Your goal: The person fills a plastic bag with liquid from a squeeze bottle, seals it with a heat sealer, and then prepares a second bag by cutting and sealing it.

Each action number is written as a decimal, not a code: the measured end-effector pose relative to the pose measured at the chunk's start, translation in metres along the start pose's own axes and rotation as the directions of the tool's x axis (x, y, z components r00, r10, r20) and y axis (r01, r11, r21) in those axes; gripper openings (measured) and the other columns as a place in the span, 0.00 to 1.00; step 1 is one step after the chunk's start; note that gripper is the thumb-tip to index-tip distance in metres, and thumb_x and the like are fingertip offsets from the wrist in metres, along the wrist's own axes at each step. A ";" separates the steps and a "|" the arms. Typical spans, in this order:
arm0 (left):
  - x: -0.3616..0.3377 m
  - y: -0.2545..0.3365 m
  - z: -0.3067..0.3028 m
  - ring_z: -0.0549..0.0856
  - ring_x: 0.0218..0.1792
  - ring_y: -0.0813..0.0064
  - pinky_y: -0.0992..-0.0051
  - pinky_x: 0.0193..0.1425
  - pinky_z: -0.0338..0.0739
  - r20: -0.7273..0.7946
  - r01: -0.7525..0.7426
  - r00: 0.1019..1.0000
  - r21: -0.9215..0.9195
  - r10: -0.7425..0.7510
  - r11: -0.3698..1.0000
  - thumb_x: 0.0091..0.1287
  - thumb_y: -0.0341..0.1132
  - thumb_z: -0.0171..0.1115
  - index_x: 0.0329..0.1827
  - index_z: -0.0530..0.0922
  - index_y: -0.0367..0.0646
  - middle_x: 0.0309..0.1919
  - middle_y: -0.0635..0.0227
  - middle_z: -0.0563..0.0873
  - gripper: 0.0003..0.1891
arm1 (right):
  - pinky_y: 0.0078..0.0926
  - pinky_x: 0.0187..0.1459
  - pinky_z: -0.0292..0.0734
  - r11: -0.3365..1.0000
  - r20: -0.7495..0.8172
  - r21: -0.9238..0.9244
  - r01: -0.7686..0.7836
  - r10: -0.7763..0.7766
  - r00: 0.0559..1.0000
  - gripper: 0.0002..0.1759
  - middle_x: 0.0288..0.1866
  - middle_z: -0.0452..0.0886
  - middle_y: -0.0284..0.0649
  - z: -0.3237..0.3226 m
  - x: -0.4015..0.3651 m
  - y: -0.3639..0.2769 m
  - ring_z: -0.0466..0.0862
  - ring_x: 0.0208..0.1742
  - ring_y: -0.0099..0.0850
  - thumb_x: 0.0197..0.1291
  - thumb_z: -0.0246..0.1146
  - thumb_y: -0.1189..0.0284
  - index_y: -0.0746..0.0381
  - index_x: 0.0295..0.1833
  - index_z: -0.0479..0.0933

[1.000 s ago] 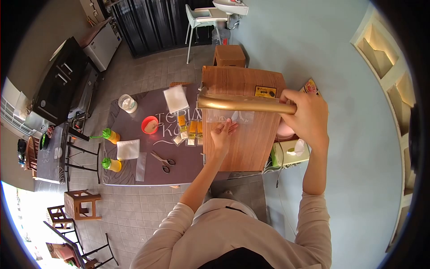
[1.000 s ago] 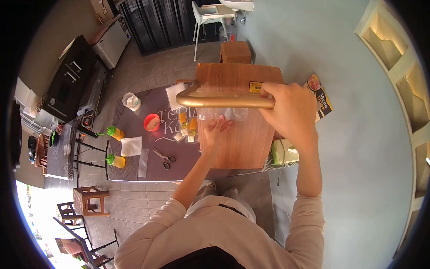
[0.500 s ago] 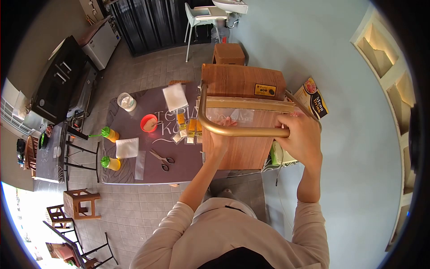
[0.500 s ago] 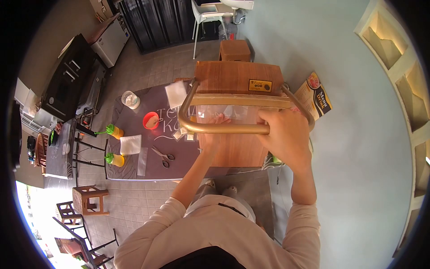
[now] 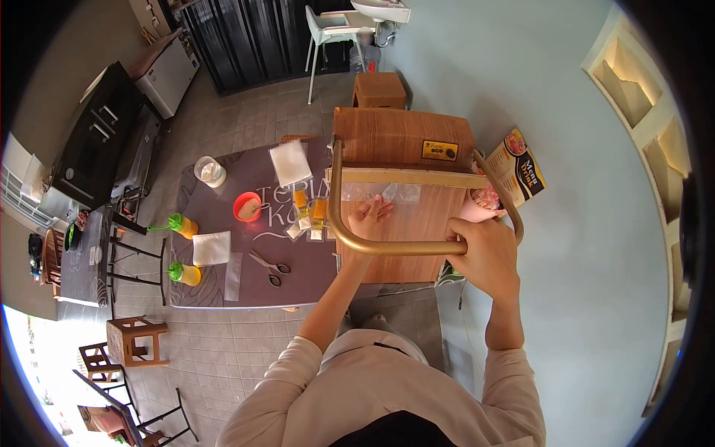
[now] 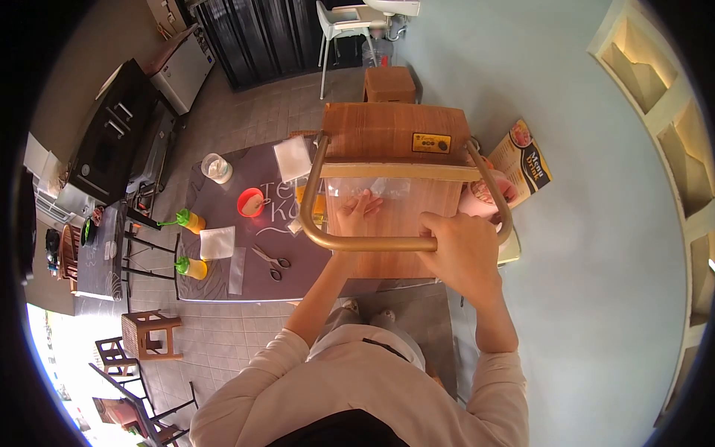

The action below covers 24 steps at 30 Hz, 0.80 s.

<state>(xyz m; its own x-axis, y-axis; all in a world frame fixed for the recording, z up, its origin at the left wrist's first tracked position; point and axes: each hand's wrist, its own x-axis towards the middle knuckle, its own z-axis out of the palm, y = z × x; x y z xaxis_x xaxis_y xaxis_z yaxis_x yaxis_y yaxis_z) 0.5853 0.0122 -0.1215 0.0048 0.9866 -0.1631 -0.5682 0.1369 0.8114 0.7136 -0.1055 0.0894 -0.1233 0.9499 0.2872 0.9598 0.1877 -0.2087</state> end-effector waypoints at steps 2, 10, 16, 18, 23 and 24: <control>0.000 0.000 0.000 0.84 0.37 0.69 0.78 0.39 0.78 -0.005 0.008 1.000 0.010 -0.008 1.000 0.61 0.38 0.61 0.37 0.78 0.34 0.33 0.62 0.83 0.14 | 0.30 0.21 0.65 1.000 -0.002 0.013 0.005 -0.005 1.000 0.07 0.13 0.73 0.35 0.002 -0.002 0.000 0.75 0.18 0.35 0.34 0.65 0.72 0.58 0.20 0.72; -0.003 0.002 0.004 0.84 0.33 0.72 0.80 0.36 0.78 -0.024 -0.008 1.000 0.002 0.008 1.000 0.61 0.39 0.62 0.35 0.79 0.34 0.31 0.62 0.83 0.13 | 0.31 0.21 0.67 0.999 0.057 0.032 -0.013 0.012 0.998 0.08 0.13 0.73 0.35 0.011 -0.009 0.001 0.76 0.18 0.36 0.38 0.65 0.69 0.56 0.22 0.72; -0.005 0.003 0.005 0.84 0.34 0.73 0.80 0.36 0.77 -0.017 -0.013 1.000 -0.006 0.013 1.000 0.61 0.40 0.62 0.35 0.79 0.35 0.31 0.62 0.84 0.14 | 0.31 0.20 0.67 1.000 0.025 0.030 -0.002 0.001 1.000 0.08 0.12 0.72 0.35 0.018 -0.013 0.002 0.75 0.17 0.36 0.37 0.65 0.69 0.56 0.21 0.71; -0.006 0.005 0.006 0.84 0.34 0.73 0.80 0.36 0.77 -0.014 -0.012 1.000 0.001 0.012 1.000 0.60 0.40 0.62 0.35 0.79 0.35 0.31 0.62 0.84 0.14 | 0.32 0.20 0.65 0.999 0.029 0.036 -0.017 0.016 0.999 0.09 0.12 0.72 0.35 0.020 -0.014 0.002 0.75 0.17 0.36 0.36 0.65 0.71 0.56 0.21 0.70; -0.004 0.001 0.002 0.84 0.35 0.72 0.79 0.37 0.77 -0.010 -0.014 1.000 0.017 0.015 1.000 0.60 0.40 0.62 0.36 0.79 0.35 0.32 0.62 0.84 0.14 | 0.33 0.20 0.64 0.998 0.035 0.045 -0.031 0.030 0.999 0.10 0.13 0.72 0.35 0.023 -0.016 0.001 0.75 0.18 0.36 0.34 0.65 0.71 0.56 0.21 0.70; -0.004 0.000 0.002 0.84 0.35 0.72 0.79 0.37 0.77 -0.011 -0.013 1.000 0.015 0.013 1.000 0.60 0.40 0.62 0.36 0.79 0.35 0.32 0.62 0.84 0.14 | 0.33 0.20 0.64 0.997 0.051 0.057 -0.041 0.038 0.998 0.10 0.13 0.72 0.35 0.027 -0.018 0.002 0.75 0.18 0.36 0.33 0.65 0.71 0.56 0.21 0.70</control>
<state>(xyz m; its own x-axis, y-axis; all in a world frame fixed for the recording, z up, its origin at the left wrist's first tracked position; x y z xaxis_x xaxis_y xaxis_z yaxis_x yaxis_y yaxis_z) 0.5869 0.0088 -0.1193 -0.0119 0.9872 -0.1590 -0.5555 0.1257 0.8220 0.7108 -0.1153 0.0589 -0.0992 0.9680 0.2305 0.9480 0.1624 -0.2738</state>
